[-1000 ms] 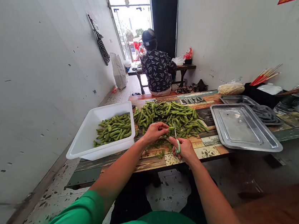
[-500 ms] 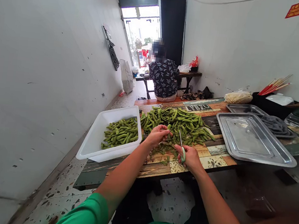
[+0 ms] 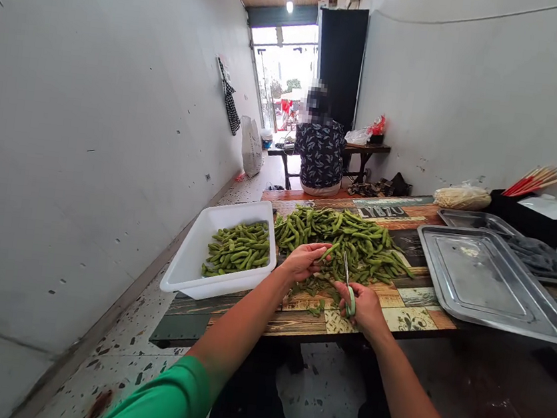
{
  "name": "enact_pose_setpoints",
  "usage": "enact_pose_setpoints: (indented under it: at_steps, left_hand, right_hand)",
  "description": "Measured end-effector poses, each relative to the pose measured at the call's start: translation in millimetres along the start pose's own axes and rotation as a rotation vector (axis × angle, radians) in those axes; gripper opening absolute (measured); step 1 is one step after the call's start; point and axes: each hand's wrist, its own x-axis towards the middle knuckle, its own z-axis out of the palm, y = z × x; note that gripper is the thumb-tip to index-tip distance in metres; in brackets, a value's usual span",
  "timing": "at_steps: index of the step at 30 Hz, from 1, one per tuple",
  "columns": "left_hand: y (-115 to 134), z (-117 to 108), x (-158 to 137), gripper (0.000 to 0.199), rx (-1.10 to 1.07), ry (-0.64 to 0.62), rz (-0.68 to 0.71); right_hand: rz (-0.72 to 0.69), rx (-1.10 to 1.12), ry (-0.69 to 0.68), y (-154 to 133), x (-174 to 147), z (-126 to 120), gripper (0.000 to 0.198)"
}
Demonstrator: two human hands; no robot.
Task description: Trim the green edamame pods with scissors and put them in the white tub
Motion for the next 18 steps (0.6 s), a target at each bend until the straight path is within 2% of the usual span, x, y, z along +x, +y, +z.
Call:
enact_pose_setpoints:
  at_steps: [5, 13, 18]
  left_hand:
    - [2.2, -2.3, 0.5, 0.020, -0.145, -0.081, -0.063]
    - [-4.4, -2.9, 3.9, 0.027, -0.090, -0.057, -0.049]
    - [-7.1, -3.6, 7.1, 0.018, -0.124, 0.059, 0.018]
  right_hand:
    - [-0.006, -0.001, -0.011, 2.6, 2.4, -0.8, 0.040]
    - [-0.042, -0.033, -0.024, -0.5, -3.3, 0.6, 0.040]
    - [-0.060, -0.058, -0.044, -4.1, -5.7, 2.1, 0.041]
